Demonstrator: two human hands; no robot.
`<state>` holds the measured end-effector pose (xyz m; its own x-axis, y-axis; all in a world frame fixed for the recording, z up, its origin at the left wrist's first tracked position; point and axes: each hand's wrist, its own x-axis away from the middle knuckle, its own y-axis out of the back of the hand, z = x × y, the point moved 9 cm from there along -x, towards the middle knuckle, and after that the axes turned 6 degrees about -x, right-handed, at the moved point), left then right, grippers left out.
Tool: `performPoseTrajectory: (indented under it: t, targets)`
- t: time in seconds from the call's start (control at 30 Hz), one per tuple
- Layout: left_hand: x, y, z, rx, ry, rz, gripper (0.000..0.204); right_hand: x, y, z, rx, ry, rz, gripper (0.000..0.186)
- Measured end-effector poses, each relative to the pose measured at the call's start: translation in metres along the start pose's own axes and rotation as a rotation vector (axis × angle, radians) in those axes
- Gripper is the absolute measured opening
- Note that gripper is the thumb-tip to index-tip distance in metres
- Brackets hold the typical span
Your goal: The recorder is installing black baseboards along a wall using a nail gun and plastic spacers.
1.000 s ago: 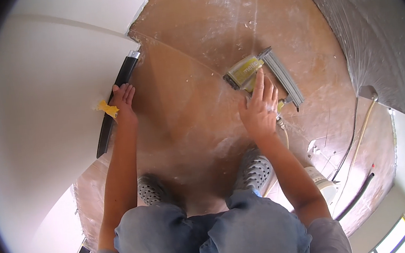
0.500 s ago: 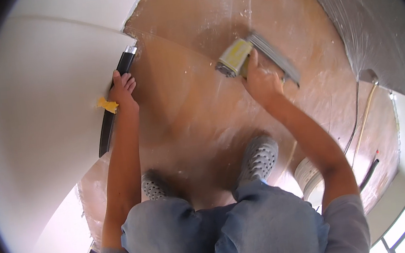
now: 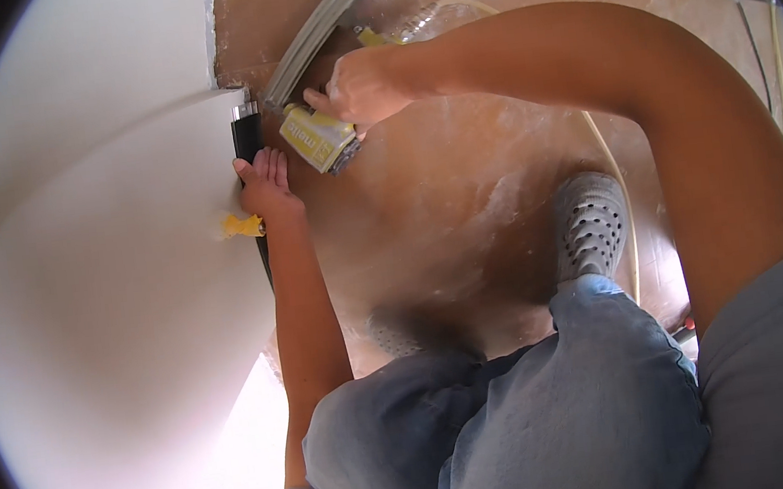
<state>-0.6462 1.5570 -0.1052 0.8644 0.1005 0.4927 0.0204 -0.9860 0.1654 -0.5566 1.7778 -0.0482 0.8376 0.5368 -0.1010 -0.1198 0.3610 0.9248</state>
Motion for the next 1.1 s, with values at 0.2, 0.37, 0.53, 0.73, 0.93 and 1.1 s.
performPoseTrajectory:
  t: [0.2, 0.37, 0.53, 0.73, 0.93, 1.1]
  targets:
    - [0.01, -0.012, -0.005, 0.032, 0.034, 0.055, 0.077, -0.022, -0.01, 0.005, -0.1, 0.058, 0.15, 0.097]
    - [0.011, -0.013, -0.006, 0.032, -0.004, 0.033, 0.077, -0.027, -0.009, 0.005, -0.081, 0.052, 0.202, 0.097]
    - [0.01, -0.011, -0.007, 0.041, -0.003, 0.014, 0.074, -0.033, 0.001, 0.003, -0.083, 0.073, 0.217, 0.096]
    - [0.01, -0.013, -0.007, 0.056, 0.003, 0.04, 0.071, -0.036, -0.003, -0.001, -0.067, 0.106, 0.195, 0.096]
    - [0.012, -0.013, -0.006, 0.05, 0.034, 0.017, 0.069, -0.035, -0.002, -0.002, -0.084, 0.094, 0.178, 0.095]
    - [0.01, -0.011, -0.007, 0.056, 0.018, 0.011, 0.067, -0.038, -0.003, -0.003, -0.142, 0.099, 0.217, 0.094]
